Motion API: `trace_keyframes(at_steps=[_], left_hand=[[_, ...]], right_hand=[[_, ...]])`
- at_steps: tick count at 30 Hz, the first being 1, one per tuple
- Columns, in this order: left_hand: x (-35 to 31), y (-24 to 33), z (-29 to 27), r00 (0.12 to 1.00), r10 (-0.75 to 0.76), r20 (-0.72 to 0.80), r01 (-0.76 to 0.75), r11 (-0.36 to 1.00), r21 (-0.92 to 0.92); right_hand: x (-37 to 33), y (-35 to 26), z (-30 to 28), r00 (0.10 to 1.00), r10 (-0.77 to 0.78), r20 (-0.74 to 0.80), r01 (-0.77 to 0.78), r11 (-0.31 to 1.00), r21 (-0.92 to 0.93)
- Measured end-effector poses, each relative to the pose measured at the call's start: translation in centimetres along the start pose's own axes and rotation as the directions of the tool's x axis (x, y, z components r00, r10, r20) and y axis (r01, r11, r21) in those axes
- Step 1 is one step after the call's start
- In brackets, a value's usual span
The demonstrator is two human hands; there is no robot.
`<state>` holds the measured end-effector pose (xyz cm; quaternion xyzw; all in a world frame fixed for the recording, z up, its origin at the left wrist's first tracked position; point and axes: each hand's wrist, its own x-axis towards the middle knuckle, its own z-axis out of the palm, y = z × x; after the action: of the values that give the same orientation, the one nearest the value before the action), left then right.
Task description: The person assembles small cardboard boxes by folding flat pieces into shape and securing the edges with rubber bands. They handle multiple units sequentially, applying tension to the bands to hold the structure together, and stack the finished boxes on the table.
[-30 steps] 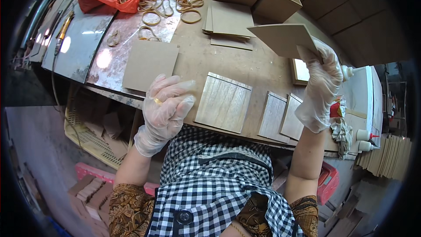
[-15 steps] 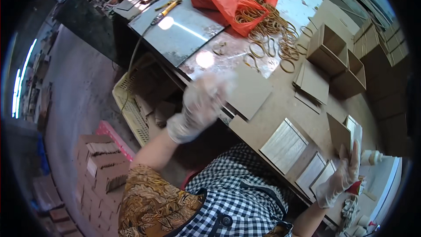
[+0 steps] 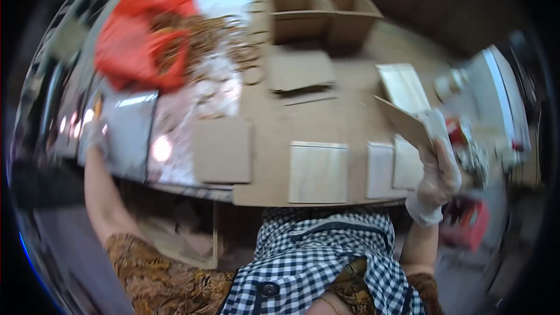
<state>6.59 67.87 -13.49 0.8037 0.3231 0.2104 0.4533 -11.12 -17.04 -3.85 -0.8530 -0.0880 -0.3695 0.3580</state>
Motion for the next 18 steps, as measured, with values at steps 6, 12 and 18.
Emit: trace_keyframes(at_steps=[6,12,18], left_hand=[[1.4,4.4,3.1,0.993,0.115,0.017,-0.101,0.780,0.617],[-10.6,11.1,-0.5,0.974,0.050,0.220,-0.029,0.995,-0.095],[-24.1,16.6,-3.1,0.902,-0.102,0.419,0.055,0.991,0.121]], right_hand=[[0.6,1.1,-1.6,0.935,0.194,-0.297,-0.102,0.949,0.300],[1.0,0.8,-1.4,0.885,0.312,-0.346,-0.155,0.898,0.412],[0.9,0.1,-1.4,0.887,0.339,-0.314,-0.130,0.836,0.534]])
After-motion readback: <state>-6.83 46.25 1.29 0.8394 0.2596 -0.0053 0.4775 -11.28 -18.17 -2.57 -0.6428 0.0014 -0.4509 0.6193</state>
